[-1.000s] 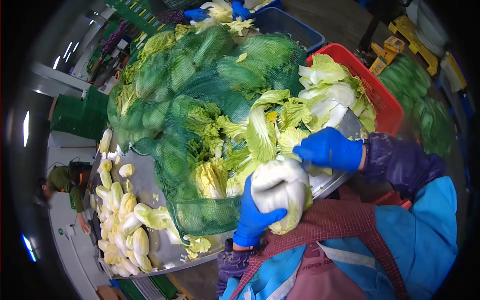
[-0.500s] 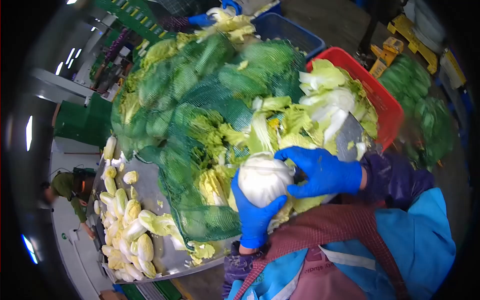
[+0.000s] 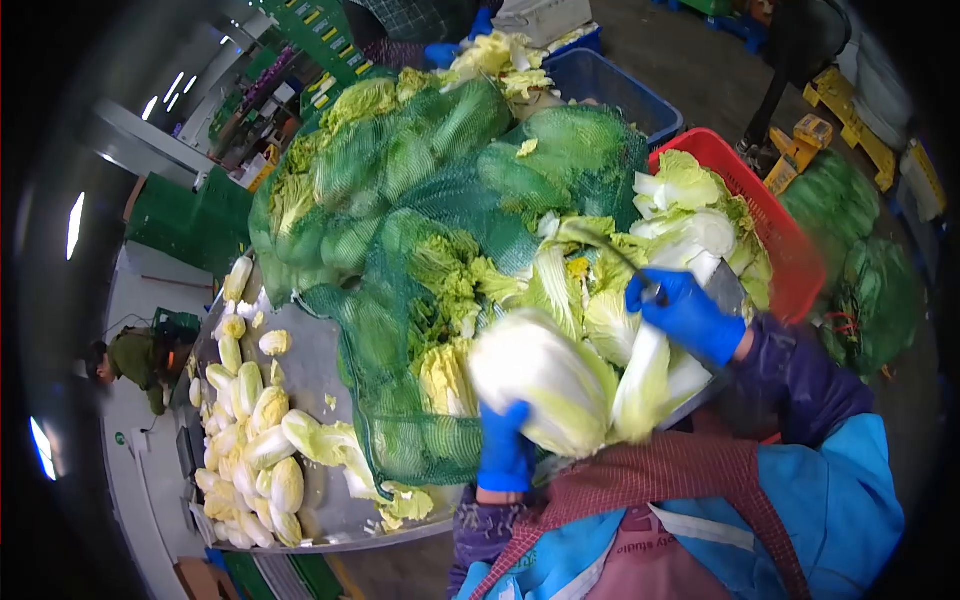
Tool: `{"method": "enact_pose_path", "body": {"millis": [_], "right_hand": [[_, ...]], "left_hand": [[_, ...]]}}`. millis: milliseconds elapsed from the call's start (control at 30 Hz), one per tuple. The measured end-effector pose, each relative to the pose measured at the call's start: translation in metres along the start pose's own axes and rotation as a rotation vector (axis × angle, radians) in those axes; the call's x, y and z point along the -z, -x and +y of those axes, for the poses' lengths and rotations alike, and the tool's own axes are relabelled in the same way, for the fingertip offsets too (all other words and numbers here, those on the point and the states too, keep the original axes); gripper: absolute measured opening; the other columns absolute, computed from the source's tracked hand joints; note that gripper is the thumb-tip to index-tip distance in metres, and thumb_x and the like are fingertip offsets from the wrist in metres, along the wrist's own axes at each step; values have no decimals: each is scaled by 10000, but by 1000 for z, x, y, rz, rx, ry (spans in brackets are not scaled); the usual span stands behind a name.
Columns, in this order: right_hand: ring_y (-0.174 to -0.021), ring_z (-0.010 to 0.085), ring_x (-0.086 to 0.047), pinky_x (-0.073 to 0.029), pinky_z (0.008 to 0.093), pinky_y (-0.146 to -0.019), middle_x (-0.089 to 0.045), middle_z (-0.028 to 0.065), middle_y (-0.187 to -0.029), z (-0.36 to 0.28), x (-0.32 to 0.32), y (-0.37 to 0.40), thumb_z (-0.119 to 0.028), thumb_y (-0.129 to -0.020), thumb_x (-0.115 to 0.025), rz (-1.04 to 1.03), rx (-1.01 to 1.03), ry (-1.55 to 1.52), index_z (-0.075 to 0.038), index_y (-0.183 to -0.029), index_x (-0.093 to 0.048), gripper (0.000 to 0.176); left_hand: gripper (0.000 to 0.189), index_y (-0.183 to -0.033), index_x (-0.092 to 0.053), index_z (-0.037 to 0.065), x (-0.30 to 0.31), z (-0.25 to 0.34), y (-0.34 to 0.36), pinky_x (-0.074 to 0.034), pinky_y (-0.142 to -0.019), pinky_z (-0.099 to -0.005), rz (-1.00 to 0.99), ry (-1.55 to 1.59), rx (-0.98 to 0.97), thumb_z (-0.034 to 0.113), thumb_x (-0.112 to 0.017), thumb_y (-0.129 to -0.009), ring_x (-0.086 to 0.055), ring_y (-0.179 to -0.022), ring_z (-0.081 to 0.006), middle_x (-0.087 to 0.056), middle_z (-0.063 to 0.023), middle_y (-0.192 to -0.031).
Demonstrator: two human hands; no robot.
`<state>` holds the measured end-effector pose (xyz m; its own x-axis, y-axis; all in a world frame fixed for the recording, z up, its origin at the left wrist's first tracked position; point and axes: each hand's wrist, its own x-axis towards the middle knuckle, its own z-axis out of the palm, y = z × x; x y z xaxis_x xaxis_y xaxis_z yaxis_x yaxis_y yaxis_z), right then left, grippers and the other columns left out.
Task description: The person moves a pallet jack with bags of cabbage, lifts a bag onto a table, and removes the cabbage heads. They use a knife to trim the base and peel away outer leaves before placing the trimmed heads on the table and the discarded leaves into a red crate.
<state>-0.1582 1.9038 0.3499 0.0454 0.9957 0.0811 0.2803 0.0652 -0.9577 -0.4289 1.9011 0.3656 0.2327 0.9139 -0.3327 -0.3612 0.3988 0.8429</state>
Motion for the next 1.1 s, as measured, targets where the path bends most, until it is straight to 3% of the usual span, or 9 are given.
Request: {"method": "enact_pose_path", "body": {"millis": [133,200,300,633,733,833,900,933,1100], "right_hand": [[-730,145,-585,-464,255,-654,-606,44,-825,-15,15,-3,-103,-731,-638,83,-205,361,-108,-969,-593,243],[-827,190,-589,-468,290,-733,-593,74,-947,-27,9,-7,-168,-722,-678,93,317,257,-105,-1053,-571,354],[-927,173,-552,-437,298,-821,-567,80,-1054,-71,-14,0,-192,-684,-739,-211,153,91,-58,-1133,-533,512],[-707,206,-597,-462,328,-636,-593,107,-796,-68,-35,-5,-270,-727,-662,-186,194,183,-38,-1024,-514,406],[-699,156,-582,-466,280,-624,-566,65,-752,-92,-29,-2,-174,-722,-635,-286,-68,16,-52,-1121,-514,434],[-673,189,-590,-468,307,-598,-572,68,-744,-72,-39,-1,-141,-719,-600,-179,51,252,-85,-1099,-518,393],[-662,225,-589,-474,332,-595,-575,69,-739,-24,-38,-12,-128,-704,-596,161,494,625,-113,-1081,-516,386],[-667,262,-583,-475,347,-591,-578,71,-773,-12,-30,-23,-127,-678,-614,156,307,677,-109,-1043,-530,375],[-775,201,-560,-452,306,-687,-549,91,-868,-42,-18,-14,-252,-728,-674,65,210,239,-33,-1098,-523,456]], "left_hand": [[790,-1331,-270,63,1,20,-6,-367,-964,-472,35,338,47,533,-550,-760,-418,-1161,-331,-380,-152,-1313],[824,-1337,-263,64,-4,23,-6,-361,-970,-467,4,359,24,536,-579,-740,-420,-1161,-321,-391,-141,-1308],[840,-1340,-258,65,0,3,-12,-354,-981,-451,-34,306,35,516,-607,-723,-418,-1165,-317,-390,-148,-1306],[802,-1318,-279,16,-13,3,-6,-377,-961,-456,-72,226,113,436,-623,-728,-446,-1139,-322,-415,-170,-1277],[806,-1319,-276,18,-10,-1,-8,-382,-954,-463,-78,228,156,441,-620,-726,-447,-1135,-327,-417,-173,-1274],[814,-1322,-274,28,-10,0,-8,-380,-955,-464,-115,241,238,469,-606,-724,-439,-1141,-332,-407,-180,-1280],[805,-1331,-273,49,-8,2,-4,-356,-974,-460,-141,249,319,537,-539,-749,-420,-1156,-336,-392,-170,-1299],[805,-1331,-273,49,-4,-5,-5,-356,-974,-460,-147,245,320,537,-539,-749,-420,-1156,-336,-392,-170,-1299],[773,-1354,-261,108,-22,-2,-6,-308,-1007,-446,-125,423,140,642,-354,-803,-355,-1215,-312,-336,-128,-1353]]}}
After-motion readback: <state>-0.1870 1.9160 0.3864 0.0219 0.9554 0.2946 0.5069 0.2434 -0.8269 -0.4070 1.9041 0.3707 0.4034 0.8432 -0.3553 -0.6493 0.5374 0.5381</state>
